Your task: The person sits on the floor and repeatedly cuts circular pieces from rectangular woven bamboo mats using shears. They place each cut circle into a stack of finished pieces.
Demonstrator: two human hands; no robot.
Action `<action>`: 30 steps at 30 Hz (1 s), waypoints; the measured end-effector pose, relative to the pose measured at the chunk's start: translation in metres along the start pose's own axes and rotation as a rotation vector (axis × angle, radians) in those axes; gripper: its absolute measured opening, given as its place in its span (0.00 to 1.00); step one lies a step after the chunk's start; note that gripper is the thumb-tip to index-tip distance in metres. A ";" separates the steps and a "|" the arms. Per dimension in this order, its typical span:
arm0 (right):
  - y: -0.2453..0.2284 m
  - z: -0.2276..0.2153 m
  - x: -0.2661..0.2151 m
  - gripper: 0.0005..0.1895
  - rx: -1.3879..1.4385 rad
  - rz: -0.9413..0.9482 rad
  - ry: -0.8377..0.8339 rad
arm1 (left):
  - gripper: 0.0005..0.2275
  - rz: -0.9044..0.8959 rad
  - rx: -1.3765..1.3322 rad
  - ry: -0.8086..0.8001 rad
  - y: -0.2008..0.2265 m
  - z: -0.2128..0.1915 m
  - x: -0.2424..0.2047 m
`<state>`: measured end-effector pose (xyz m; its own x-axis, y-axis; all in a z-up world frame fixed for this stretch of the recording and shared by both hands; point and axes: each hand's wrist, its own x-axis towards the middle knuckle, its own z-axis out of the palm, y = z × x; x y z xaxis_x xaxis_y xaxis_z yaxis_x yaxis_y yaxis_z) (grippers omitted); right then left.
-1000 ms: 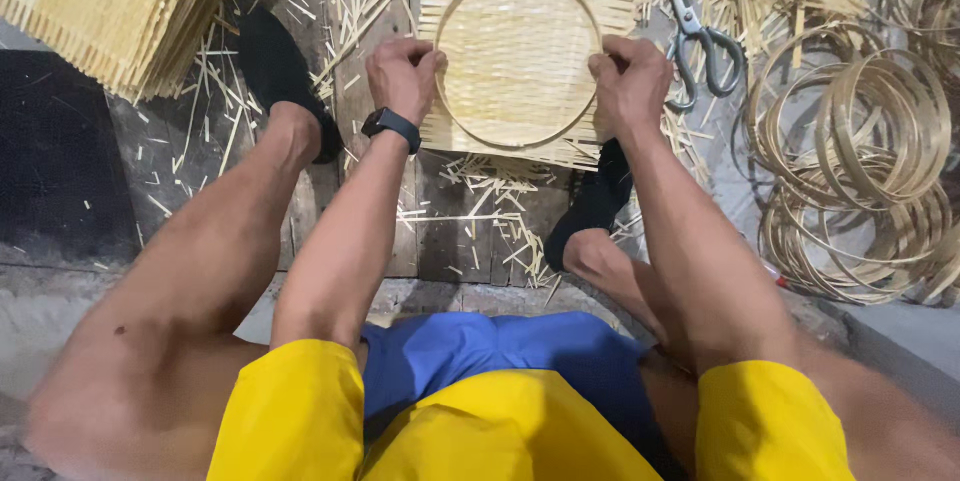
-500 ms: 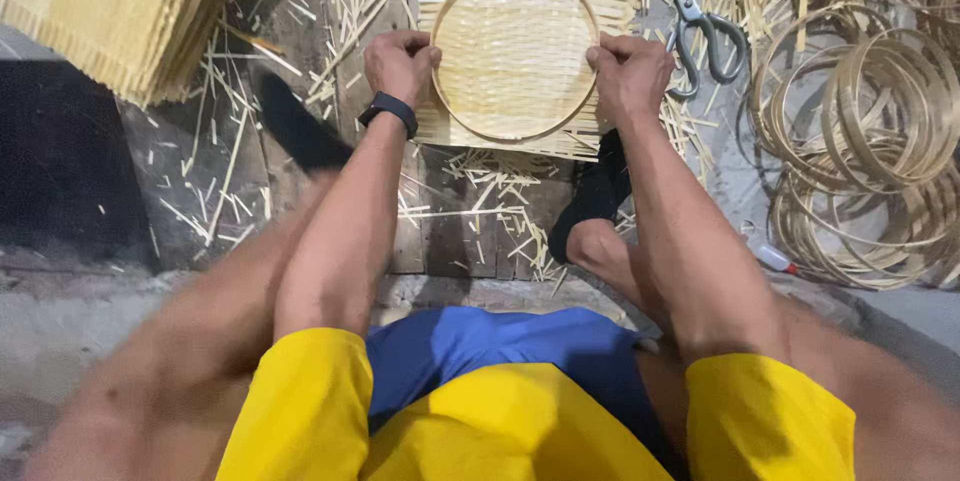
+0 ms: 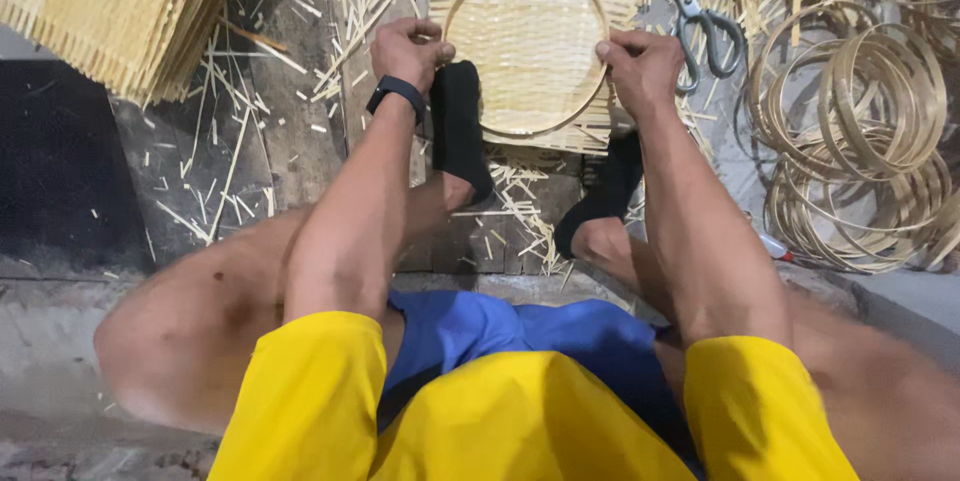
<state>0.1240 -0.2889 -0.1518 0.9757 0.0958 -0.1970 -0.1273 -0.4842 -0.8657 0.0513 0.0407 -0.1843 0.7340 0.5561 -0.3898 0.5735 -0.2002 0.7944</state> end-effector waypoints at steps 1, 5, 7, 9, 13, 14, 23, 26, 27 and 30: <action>0.001 0.000 -0.002 0.11 -0.019 -0.042 0.009 | 0.10 0.018 -0.005 0.002 -0.003 0.000 -0.003; 0.010 -0.001 0.000 0.10 -0.012 -0.011 -0.026 | 0.08 0.115 0.058 0.054 -0.012 0.003 0.000; 0.017 -0.001 -0.001 0.11 0.100 0.052 -0.071 | 0.08 0.112 0.065 0.025 -0.019 0.005 0.002; 0.019 -0.002 0.003 0.11 0.052 0.029 -0.079 | 0.08 0.102 0.059 0.001 -0.018 0.006 0.007; 0.008 -0.009 0.012 0.11 0.053 -0.024 -0.130 | 0.08 0.060 0.054 -0.054 -0.011 -0.002 0.008; -0.001 -0.011 0.015 0.10 0.045 -0.014 -0.140 | 0.08 0.060 0.057 -0.066 -0.006 -0.005 0.008; -0.066 0.084 -0.065 0.46 -0.817 -0.703 -0.471 | 0.11 1.022 0.441 -0.067 0.067 0.044 0.042; -0.048 0.113 -0.080 0.43 -1.006 -0.819 -0.382 | 0.09 1.004 0.271 -0.182 0.069 0.063 0.055; -0.040 0.117 -0.078 0.42 -0.995 -0.853 -0.319 | 0.08 0.959 0.200 -0.192 0.066 0.066 0.061; -0.024 0.122 -0.079 0.41 -1.001 -0.923 -0.230 | 0.09 0.809 0.196 -0.158 0.055 0.070 0.061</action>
<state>0.0285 -0.1787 -0.1721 0.5723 0.8132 0.1060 0.8197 -0.5710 -0.0453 0.1533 0.0067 -0.1968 0.9793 0.0648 0.1920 -0.1085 -0.6324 0.7670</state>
